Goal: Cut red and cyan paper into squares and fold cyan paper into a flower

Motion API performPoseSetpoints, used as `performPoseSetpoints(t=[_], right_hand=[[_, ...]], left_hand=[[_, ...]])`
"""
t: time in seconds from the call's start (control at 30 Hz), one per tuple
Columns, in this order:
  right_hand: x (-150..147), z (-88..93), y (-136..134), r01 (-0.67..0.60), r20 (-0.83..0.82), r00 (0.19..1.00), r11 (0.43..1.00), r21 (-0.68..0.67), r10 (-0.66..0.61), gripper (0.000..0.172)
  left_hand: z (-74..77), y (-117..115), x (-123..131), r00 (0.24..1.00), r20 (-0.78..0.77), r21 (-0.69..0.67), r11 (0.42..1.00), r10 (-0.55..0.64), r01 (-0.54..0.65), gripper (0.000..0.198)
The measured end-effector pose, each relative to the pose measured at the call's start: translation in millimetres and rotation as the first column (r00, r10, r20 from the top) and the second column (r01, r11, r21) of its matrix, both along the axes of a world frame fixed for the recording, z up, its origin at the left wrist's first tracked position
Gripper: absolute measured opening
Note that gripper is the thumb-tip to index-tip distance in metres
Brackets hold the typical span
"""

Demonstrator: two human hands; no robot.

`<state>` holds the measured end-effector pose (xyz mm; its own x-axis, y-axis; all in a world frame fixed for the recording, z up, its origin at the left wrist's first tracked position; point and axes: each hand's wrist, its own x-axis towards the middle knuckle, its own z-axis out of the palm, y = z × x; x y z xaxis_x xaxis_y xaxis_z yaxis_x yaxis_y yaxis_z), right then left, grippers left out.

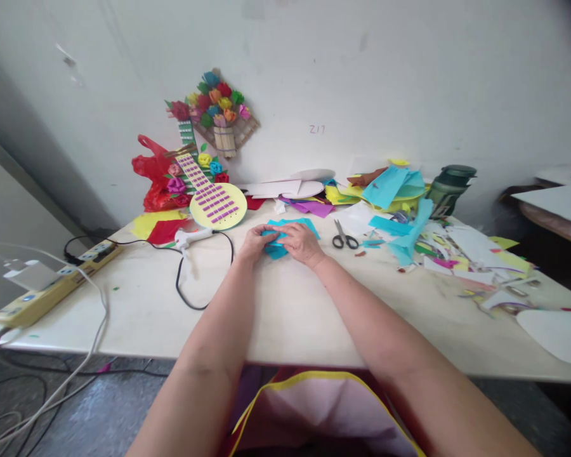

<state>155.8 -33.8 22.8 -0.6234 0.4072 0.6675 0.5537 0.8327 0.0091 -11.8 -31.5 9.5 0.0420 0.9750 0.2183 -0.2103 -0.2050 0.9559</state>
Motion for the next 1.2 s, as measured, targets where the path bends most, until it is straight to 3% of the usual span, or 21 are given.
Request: performPoseSetpoints(t=[0.17,0.3,0.4,0.5,0.57,0.7,0.93,1.2], right_hand=[[2,2.4,-5,-0.017,-0.005,1.000,1.000,-0.013,0.017,0.015],[5,4.2,-7,-0.025,-0.070,0.997,0.998,-0.050,0.022,0.027],[8,1.7,-1,0.052,-0.250,0.965,0.993,-0.106,-0.077,0.026],[13,-1.8,5,0.150,-0.451,0.856,0.957,-0.249,-0.251,0.027],[17,-2.4,8,0.135,-0.517,0.780,0.901,-0.412,-0.354,0.029],[21,1.9,7,-0.058,-0.532,0.705,0.710,-0.702,-0.469,0.034],[19,9.9,0,-0.344,-0.509,0.726,0.397,-0.851,-0.463,0.031],[21,-0.7,8,-0.385,-0.504,0.757,0.339,-0.859,-0.416,0.025]], left_hand=[[-1.1,1,-1,0.999,-0.033,0.003,1.000,0.003,-0.003,0.035],[0.3,0,-1,1.000,-0.023,-0.038,0.999,-0.010,0.009,0.040],[1.7,-1,-1,0.999,-0.044,-0.049,0.999,-0.013,0.011,0.042],[2.8,-2,0,0.997,-0.071,-0.057,0.998,-0.033,0.029,0.043],[3.6,-2,1,0.995,-0.076,-0.066,0.996,-0.059,0.054,0.043],[5.1,-4,2,0.991,-0.094,-0.079,0.993,-0.093,0.086,0.043],[5.6,-6,4,0.982,-0.106,-0.101,0.984,-0.158,0.148,0.044],[6.1,-6,6,0.963,-0.209,-0.089,0.984,-0.170,0.155,0.036]])
